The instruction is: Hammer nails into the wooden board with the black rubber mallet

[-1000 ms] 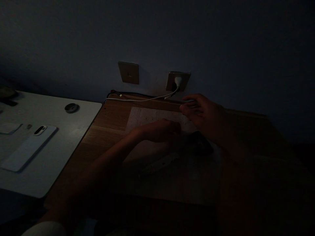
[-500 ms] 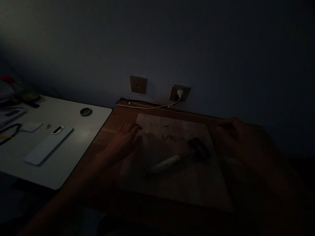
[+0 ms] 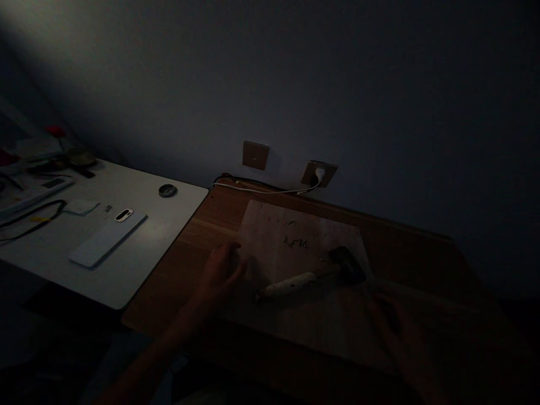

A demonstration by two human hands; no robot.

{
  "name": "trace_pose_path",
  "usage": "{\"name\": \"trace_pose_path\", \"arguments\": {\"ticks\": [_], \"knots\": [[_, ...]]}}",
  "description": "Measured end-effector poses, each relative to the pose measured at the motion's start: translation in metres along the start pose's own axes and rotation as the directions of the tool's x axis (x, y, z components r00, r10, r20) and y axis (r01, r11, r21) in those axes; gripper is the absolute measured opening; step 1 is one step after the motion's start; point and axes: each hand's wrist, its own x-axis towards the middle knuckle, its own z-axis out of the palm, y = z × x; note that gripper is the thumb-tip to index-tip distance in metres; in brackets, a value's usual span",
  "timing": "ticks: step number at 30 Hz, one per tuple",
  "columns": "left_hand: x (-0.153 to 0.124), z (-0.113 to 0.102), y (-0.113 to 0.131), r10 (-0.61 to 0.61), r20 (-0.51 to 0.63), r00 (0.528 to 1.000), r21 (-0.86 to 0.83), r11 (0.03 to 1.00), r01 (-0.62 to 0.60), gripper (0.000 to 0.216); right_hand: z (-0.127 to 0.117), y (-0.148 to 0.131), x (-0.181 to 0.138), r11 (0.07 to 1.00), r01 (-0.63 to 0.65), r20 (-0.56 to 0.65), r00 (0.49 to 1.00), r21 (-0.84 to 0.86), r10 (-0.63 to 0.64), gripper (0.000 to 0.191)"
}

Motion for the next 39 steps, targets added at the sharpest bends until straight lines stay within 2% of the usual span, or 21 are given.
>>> {"name": "trace_pose_path", "arguments": {"ticks": [5,9,13,17,20,23,27,32,36,39], "knots": [[0.003,-0.031,-0.007,-0.179,-0.038,0.983,-0.016,0.984,0.179,0.045,0.012,-0.015,-0.015,0.997,0.010,0.091,0.996,0.077,-0.017,0.052],[0.008,-0.065,-0.024,-0.274,-0.150,0.950,-0.047,0.962,0.270,0.044,0.040,-0.035,-0.027,0.981,0.089,0.186,0.975,0.173,-0.122,0.047],[0.021,-0.099,-0.036,-0.342,-0.253,0.905,-0.030,0.938,0.346,0.040,0.071,-0.071,-0.041,0.947,0.182,0.248,0.936,0.264,-0.250,0.038],[0.031,-0.122,-0.053,-0.389,-0.322,0.863,-0.034,0.916,0.400,0.038,0.095,-0.103,-0.055,0.918,0.258,0.210,0.921,0.302,-0.328,0.034],[0.032,-0.131,-0.068,-0.398,-0.317,0.861,-0.026,0.911,0.412,0.037,0.104,-0.113,-0.057,0.901,0.242,0.207,0.921,0.361,-0.331,0.034],[0.028,-0.135,-0.074,-0.396,-0.290,0.871,-0.017,0.912,0.409,0.047,0.105,-0.114,-0.051,0.903,0.124,0.283,0.924,0.412,-0.256,0.038],[0.027,-0.135,-0.073,-0.353,-0.304,0.885,0.113,0.909,0.402,0.051,0.100,-0.114,-0.044,0.903,0.025,0.339,0.922,0.428,-0.186,0.044],[0.026,-0.131,-0.067,-0.295,-0.194,0.936,0.080,0.946,0.315,0.063,0.086,-0.110,-0.038,0.941,0.017,0.269,0.957,0.337,-0.114,0.043],[0.012,-0.110,-0.053,-0.190,-0.113,0.975,0.122,0.971,0.204,0.060,0.058,-0.088,-0.025,0.981,0.009,0.195,0.980,0.192,-0.047,0.042],[-0.003,-0.084,-0.042,-0.082,-0.040,0.996,0.163,0.983,0.088,0.048,0.029,-0.060,-0.017,0.992,-0.097,0.159,0.984,0.082,0.083,0.045]]}}
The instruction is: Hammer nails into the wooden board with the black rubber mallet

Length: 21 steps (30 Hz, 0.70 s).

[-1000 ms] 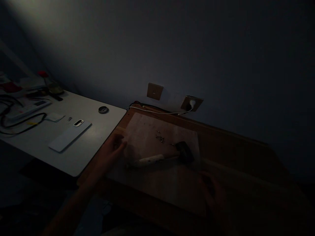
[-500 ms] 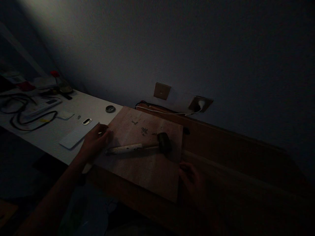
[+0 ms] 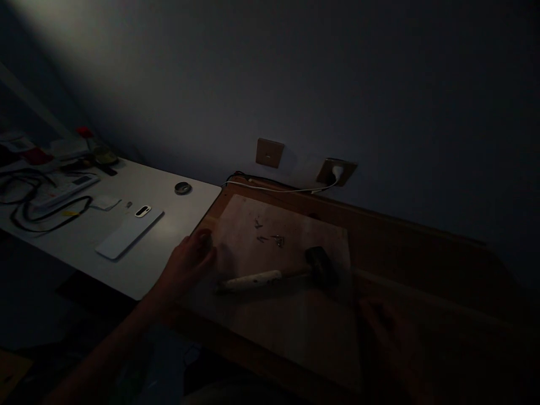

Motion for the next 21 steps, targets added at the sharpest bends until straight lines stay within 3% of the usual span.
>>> {"name": "trace_pose_path", "arguments": {"ticks": [6,9,14,21], "knots": [[-0.023,0.043,0.029,0.175,0.149,0.973,-0.028,0.985,-0.173,0.038,-0.058,0.063,0.005,0.989,-0.112,-0.164,0.982,-0.095,0.095,0.038],[-0.022,0.048,0.047,0.147,0.230,0.962,-0.059,0.989,-0.137,0.029,-0.072,0.088,0.004,0.993,-0.084,-0.211,0.975,-0.082,0.065,0.035],[-0.021,0.044,0.068,0.140,0.237,0.961,-0.056,0.990,-0.131,0.029,-0.072,0.105,-0.005,0.999,-0.014,-0.258,0.966,-0.029,0.006,0.039],[-0.024,0.062,0.068,0.204,0.147,0.968,0.083,0.973,-0.217,0.034,-0.064,0.092,-0.015,0.996,-0.068,-0.252,0.966,-0.058,0.052,0.058]]}}
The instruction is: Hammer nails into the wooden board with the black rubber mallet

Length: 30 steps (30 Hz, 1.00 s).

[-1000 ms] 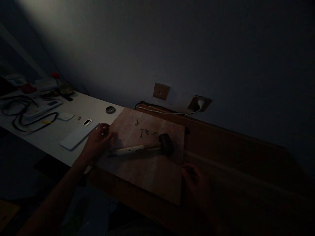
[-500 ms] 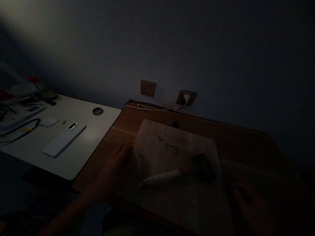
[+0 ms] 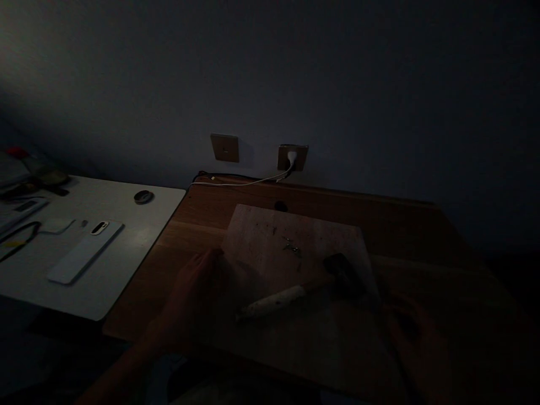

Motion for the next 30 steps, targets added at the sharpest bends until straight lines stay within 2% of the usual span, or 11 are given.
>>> {"name": "trace_pose_path", "arguments": {"ticks": [3,6,9,11,13,15,17,21,25,27,30], "knots": [[0.005,0.007,-0.003,0.058,0.000,0.998,0.037,0.998,-0.058,0.035,0.002,-0.008,0.007,1.000,-0.013,-0.037,0.999,-0.006,0.013,0.059],[0.008,0.010,-0.006,0.077,0.042,0.996,0.078,0.994,-0.080,0.033,0.004,-0.010,0.013,0.998,0.028,0.005,1.000,-0.054,-0.028,0.059],[0.005,0.016,-0.003,0.080,-0.010,0.997,0.240,0.968,-0.075,0.033,0.004,-0.007,0.016,0.987,0.065,0.021,0.998,-0.144,-0.062,0.058],[0.001,0.024,0.006,0.158,-0.028,0.987,0.293,0.945,-0.143,0.036,0.003,-0.004,0.016,0.972,0.103,0.037,0.995,-0.210,-0.098,0.053],[-0.002,0.034,0.023,0.278,0.092,0.956,0.247,0.924,-0.292,0.040,0.002,-0.002,0.017,0.956,0.144,0.052,0.989,-0.255,-0.136,0.048],[-0.001,0.045,0.047,0.359,0.274,0.892,0.185,0.890,-0.416,0.043,0.002,-0.003,0.018,0.941,0.190,0.022,0.981,-0.282,-0.192,0.045],[0.004,0.056,0.072,0.354,0.392,0.849,0.194,0.870,-0.453,0.043,0.003,-0.007,0.019,0.923,0.254,-0.028,0.962,-0.289,-0.273,0.041],[0.015,0.066,0.111,0.258,0.515,0.817,0.287,0.846,-0.449,0.031,0.002,-0.014,0.020,0.889,0.381,-0.077,0.908,-0.255,-0.411,0.036],[0.012,0.062,0.120,0.251,0.479,0.841,0.398,0.792,-0.463,0.040,-0.002,-0.021,0.022,0.879,0.425,-0.083,0.889,-0.216,-0.450,0.035],[0.008,0.058,0.115,0.295,0.420,0.858,0.415,0.779,-0.470,0.048,-0.005,-0.024,0.024,0.885,0.420,-0.083,0.893,-0.200,-0.443,0.035],[0.006,0.052,0.098,0.343,0.393,0.853,0.342,0.807,-0.482,0.040,-0.007,-0.027,0.028,0.903,0.397,-0.098,0.904,-0.164,-0.415,0.039]]}}
